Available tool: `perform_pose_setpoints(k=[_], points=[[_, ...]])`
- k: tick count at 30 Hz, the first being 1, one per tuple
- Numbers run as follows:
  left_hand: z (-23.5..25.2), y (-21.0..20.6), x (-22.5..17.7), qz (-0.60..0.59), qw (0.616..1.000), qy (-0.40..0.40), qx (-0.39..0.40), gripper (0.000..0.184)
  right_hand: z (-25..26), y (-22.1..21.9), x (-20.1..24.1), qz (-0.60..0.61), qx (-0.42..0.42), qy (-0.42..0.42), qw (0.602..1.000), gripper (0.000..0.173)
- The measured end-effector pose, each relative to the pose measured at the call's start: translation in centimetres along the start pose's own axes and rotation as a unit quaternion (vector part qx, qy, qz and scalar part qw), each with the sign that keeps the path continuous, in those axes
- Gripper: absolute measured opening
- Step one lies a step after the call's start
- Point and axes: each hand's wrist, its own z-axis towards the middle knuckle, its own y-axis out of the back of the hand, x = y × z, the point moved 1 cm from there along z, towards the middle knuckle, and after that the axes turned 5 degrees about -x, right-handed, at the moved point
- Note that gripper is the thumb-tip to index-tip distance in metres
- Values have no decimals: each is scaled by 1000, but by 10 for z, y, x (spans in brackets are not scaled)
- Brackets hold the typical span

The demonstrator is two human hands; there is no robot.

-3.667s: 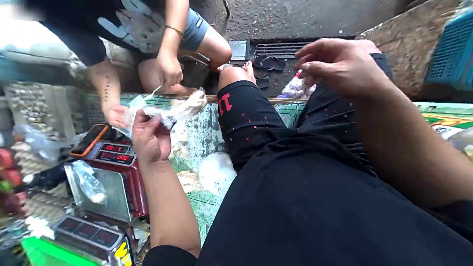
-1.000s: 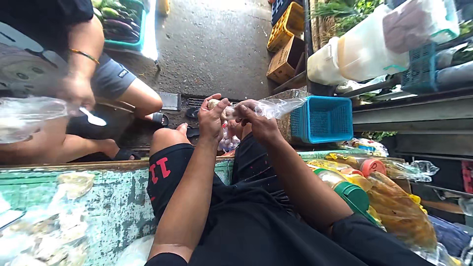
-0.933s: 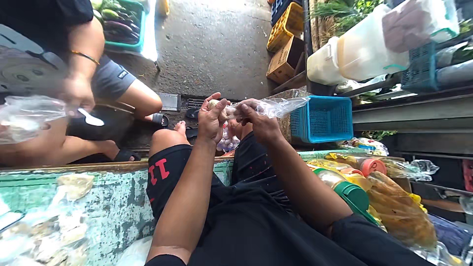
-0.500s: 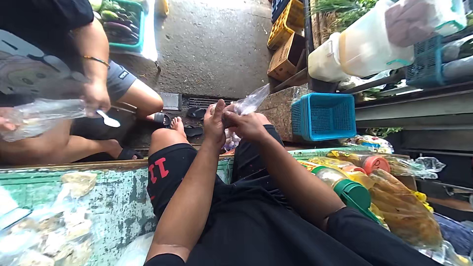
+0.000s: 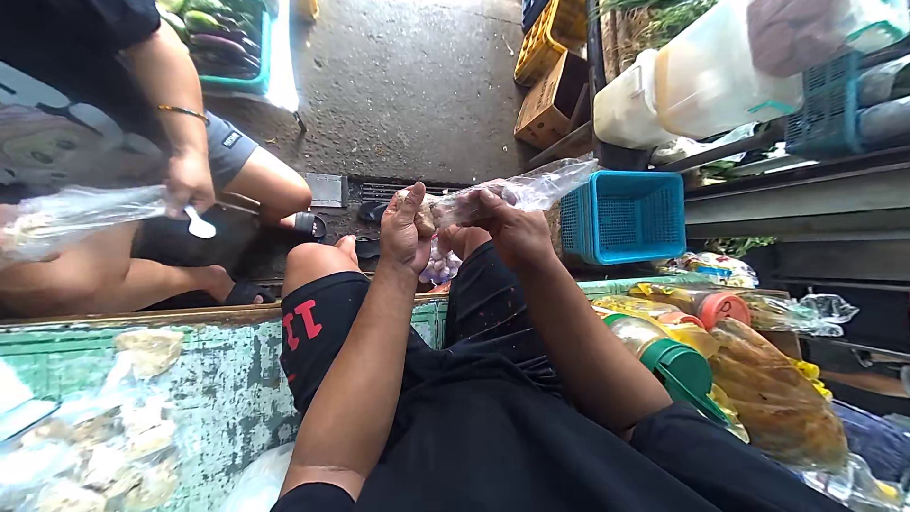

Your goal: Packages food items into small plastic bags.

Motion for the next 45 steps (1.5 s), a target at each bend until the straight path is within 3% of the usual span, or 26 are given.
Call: perform_pose_setpoints(k=[3,6,9,11,14,18,20,22,25,31,33,36,39,45], points=[[-12,1,-7,42,994,76,64,34,4,8,7,29,-11,24,999,21],[-16,-1,-4,113,980,128,97,34,13,17,20,96,-47,25,994,19],[-15,-2,1,120,980,87,136,16,15,28,13,36,29,37,998,28],[-15,-1,1,116,980,47,156,21,9,27,3,-42,71,17,996,36],[-14,1,0,111,981,27,160,22,0,16,-6,-106,56,8,993,17],[-20,-3,4,138,979,85,120,46,3,7,-13,-145,93,61,983,19],[-17,-4,11,131,987,65,71,37,0,3,-16,-188,92,74,975,19],[-16,-4,13,127,991,31,25,28,-5,1,-17,-221,40,58,973,17],[-19,-7,11,142,990,-17,-20,26,-10,-6,-18,-210,-12,20,977,17],[-25,-5,15,115,992,5,-44,41,-21,-23,-32,-343,76,23,936,17],[-19,-7,11,140,988,-13,-64,34,-16,-19,-30,-324,90,12,942,19],[-11,-4,9,235,964,-99,-72,35,-11,-10,-24,-236,76,26,968,19],[-11,-6,2,196,970,-134,-59,30,-10,-5,-17,-167,71,27,983,19],[-22,-25,0,88,994,-72,-5,13,-17,5,-1,-39,63,30,997,12]])
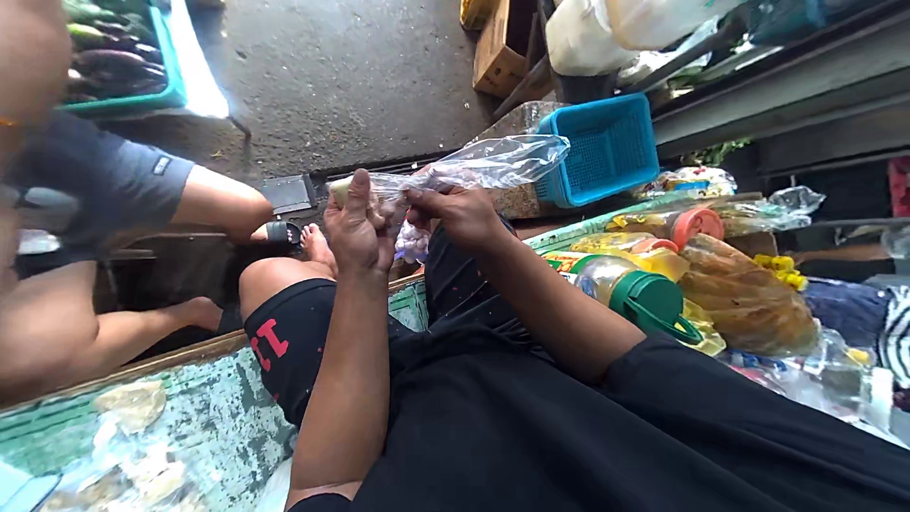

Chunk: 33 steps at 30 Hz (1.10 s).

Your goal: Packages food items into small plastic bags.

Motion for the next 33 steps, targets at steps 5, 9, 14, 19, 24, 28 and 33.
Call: perform_pose_setpoints(k=[5,9,14,19,24,28,33], points=[[-5,6,-13,67,989,24,132,34,4,16,10,72,-41,-25,996,13],[-15,-8,-15,153,976,-44,148,18,8,18,7,59,38,7,998,36],[-20,-14,-17,181,969,-85,145,9,9,26,13,72,2,59,996,8],[-34,-17,-22,141,983,-39,113,21,1,25,14,145,6,58,988,7],[-50,-28,-29,188,975,-94,71,32,-6,21,17,210,32,41,976,4],[-61,-38,-21,222,957,-183,35,32,-10,21,20,246,46,9,968,7],[-67,-19,-17,227,964,-8,137,29,-13,27,17,197,71,-7,978,9]])
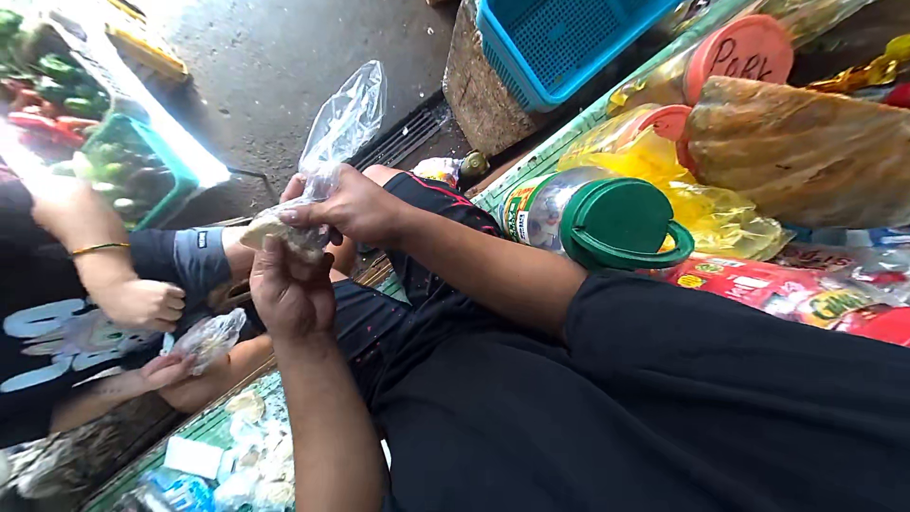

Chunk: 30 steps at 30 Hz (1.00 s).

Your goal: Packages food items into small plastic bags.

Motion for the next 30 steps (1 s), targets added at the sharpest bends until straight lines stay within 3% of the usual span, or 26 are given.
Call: perform_pose_setpoints(k=[3,5,9,12,16,20,25,29,30], points=[[0,3,-4,63,994,-63,-61,11,-2,2,-3,-35,-4,0,999,8],[0,3,-12,89,990,-87,-63,12,-2,0,-5,-30,-2,11,999,8],[-1,11,-13,93,995,26,15,21,1,3,-7,9,15,12,1000,8],[-7,15,-6,74,994,77,20,22,2,5,-11,-4,19,27,999,7],[-6,17,-3,89,996,29,15,24,6,12,-13,-69,-3,37,997,8],[-8,23,-4,71,996,39,36,31,9,15,-10,-29,-11,27,999,7],[-6,19,-8,149,989,-20,-1,26,8,15,-9,-31,-1,9,999,10],[-9,9,-10,126,991,-52,-17,31,6,16,-7,-102,42,-34,993,35],[-10,9,-9,115,992,-54,-19,30,5,15,-8,-119,62,-46,990,34]])
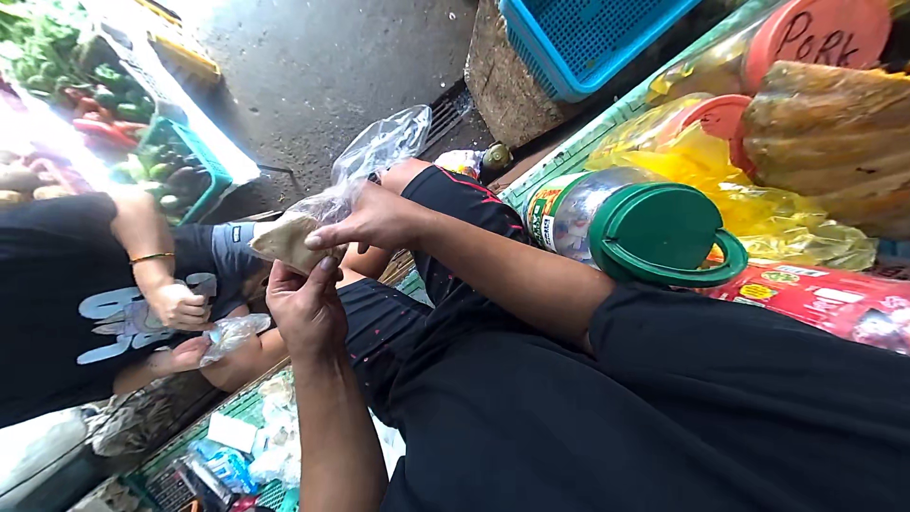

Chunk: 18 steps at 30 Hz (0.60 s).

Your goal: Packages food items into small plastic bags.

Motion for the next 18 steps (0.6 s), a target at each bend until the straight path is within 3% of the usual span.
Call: perform_pose_setpoints(k=[9,14,18], points=[[-3,6,2,-99,994,39,-8,12,-5,-6,1,-65,-9,38,997,21],[0,10,6,-106,993,34,-28,13,-6,-5,-3,-63,47,28,997,28],[-3,12,9,-83,995,62,12,18,-6,-7,-8,-53,37,40,997,16]])
